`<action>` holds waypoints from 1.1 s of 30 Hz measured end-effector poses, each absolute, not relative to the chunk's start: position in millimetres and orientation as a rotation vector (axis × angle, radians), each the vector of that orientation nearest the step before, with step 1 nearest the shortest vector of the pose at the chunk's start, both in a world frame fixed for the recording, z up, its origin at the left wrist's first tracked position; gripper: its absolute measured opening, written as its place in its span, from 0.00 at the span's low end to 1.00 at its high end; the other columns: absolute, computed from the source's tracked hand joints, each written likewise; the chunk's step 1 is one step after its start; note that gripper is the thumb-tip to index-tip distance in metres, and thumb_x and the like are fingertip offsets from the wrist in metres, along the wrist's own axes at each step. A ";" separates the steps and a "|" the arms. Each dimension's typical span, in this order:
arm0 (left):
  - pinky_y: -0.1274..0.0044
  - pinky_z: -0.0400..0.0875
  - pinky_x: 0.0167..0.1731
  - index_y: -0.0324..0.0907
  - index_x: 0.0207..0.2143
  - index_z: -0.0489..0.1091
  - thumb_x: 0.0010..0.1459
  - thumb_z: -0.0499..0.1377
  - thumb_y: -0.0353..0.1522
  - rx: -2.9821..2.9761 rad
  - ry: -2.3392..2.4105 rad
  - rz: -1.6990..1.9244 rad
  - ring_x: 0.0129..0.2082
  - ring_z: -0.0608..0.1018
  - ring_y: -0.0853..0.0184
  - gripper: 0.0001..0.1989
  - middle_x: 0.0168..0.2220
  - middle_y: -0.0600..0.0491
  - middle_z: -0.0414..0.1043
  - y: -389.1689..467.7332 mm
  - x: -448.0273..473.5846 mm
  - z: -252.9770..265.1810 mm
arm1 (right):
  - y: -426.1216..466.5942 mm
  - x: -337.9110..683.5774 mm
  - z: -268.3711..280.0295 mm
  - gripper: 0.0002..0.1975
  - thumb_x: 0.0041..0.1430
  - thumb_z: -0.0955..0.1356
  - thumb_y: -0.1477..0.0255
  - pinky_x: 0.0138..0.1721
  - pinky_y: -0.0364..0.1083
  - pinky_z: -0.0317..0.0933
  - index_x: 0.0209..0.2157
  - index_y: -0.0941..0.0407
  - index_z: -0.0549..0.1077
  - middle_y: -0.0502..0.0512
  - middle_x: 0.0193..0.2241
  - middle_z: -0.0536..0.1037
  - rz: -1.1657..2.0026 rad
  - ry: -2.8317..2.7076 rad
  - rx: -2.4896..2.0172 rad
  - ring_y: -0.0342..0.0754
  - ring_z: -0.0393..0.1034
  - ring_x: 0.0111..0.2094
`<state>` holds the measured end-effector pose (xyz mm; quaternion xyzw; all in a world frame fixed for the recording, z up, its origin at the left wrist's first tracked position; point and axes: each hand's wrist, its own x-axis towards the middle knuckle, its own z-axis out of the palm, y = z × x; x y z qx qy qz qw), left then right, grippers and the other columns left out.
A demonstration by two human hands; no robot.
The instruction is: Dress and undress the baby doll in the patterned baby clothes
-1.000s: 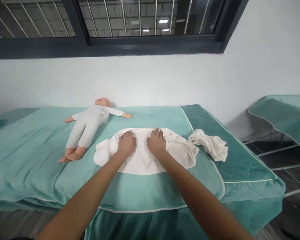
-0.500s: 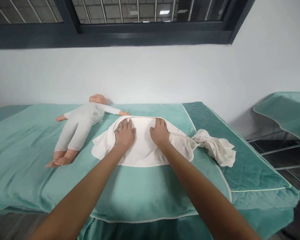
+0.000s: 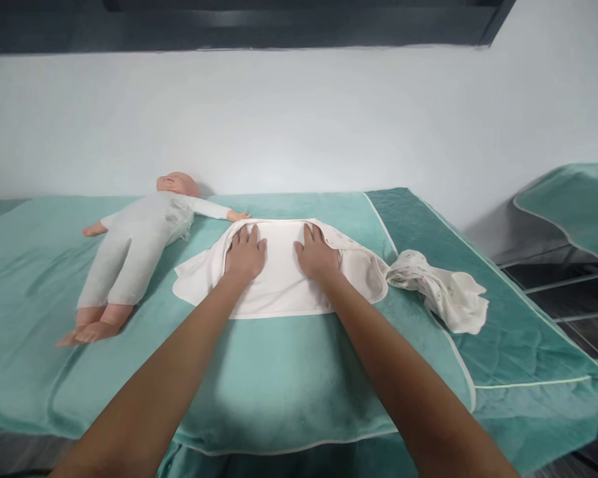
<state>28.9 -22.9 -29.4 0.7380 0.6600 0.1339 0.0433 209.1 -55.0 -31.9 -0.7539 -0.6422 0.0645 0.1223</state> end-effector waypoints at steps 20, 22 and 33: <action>0.60 0.48 0.66 0.31 0.64 0.59 0.68 0.41 0.39 2.580 1.858 0.456 0.69 0.54 0.53 0.29 0.69 0.39 0.51 -107.1 13.9 -35.9 | -206.6 250.7 -27.1 0.17 0.70 0.57 0.64 0.46 0.50 0.59 0.33 0.55 0.72 0.57 0.36 0.74 -0.084 -2.174 -1.724 0.52 0.65 0.42; 0.62 0.53 0.65 0.35 0.61 0.63 0.68 0.42 0.38 2.590 1.809 0.557 0.67 0.58 0.55 0.26 0.67 0.41 0.56 -119.6 10.9 -32.9 | -209.8 257.4 -25.3 0.19 0.71 0.56 0.63 0.44 0.49 0.58 0.31 0.55 0.70 0.56 0.33 0.74 -0.060 -2.227 -1.697 0.51 0.65 0.39; 0.73 0.59 0.30 0.43 0.24 0.66 0.69 0.45 0.36 2.722 1.563 0.802 0.29 0.72 0.66 0.21 0.26 0.51 0.73 -170.6 -4.4 -28.7 | -194.5 312.7 -38.5 0.13 0.66 0.59 0.63 0.50 0.51 0.59 0.38 0.54 0.70 0.58 0.39 0.76 -0.100 -1.681 -1.659 0.52 0.68 0.44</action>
